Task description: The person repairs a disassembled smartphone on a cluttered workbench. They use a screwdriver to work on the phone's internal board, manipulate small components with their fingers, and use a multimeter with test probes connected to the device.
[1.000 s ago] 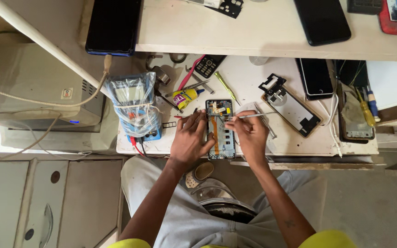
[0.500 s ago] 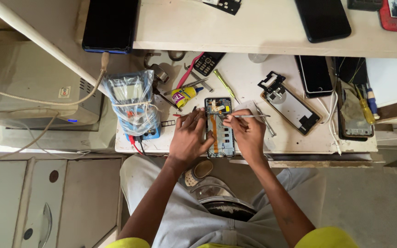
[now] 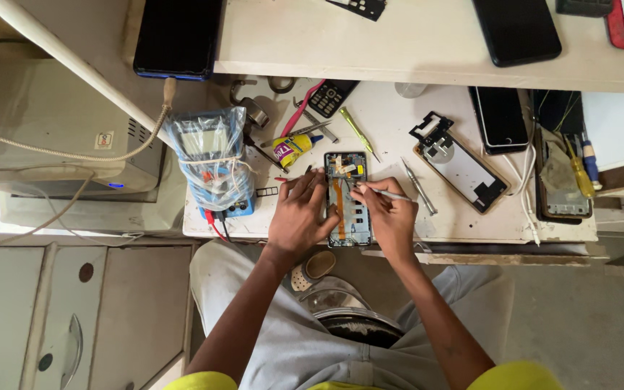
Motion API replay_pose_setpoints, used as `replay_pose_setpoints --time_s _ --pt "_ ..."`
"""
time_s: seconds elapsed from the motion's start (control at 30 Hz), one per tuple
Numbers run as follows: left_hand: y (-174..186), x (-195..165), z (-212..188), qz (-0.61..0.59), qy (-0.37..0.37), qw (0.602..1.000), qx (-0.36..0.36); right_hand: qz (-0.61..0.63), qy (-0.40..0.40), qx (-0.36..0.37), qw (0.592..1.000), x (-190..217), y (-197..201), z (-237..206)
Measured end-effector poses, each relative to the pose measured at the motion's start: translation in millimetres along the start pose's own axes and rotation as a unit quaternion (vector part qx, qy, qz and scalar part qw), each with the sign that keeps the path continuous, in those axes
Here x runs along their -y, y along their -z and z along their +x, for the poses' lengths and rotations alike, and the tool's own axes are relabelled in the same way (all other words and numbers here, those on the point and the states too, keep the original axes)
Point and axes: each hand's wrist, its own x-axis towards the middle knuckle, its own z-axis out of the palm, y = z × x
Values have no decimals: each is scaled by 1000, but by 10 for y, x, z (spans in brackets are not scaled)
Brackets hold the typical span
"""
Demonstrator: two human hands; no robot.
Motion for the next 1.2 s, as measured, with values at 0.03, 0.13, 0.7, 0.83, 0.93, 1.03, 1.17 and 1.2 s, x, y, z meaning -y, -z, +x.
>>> replay_pose_setpoints --time_s 0.03,0.13,0.7,0.83,0.93,1.03,1.17,1.2 --pt "1 3 -2 1 -1 1000 0 8 1 5 1000 -13 4 -15" --pt "-6 11 -4 0 -5 1000 0 5 -7 9 1000 -35 6 -42" --pt "-25 17 -6 -2 -11 1000 -18 -88 12 -24 996 96 -179 -70" --pt "-26 9 -4 -2 -8 1000 -25 -131 27 -15 991 143 -178 -55" --pt "-39 16 -9 -4 -15 1000 -28 -154 36 -15 987 148 -197 -46" --pt "-60 31 -15 -2 -18 1000 -24 -166 47 -15 985 143 -220 -55" --pt "-96 55 -21 3 -19 1000 -14 -228 108 -27 967 142 -261 -86" --pt "-106 62 -17 3 -23 1000 -14 -256 137 -32 956 146 -271 -90"
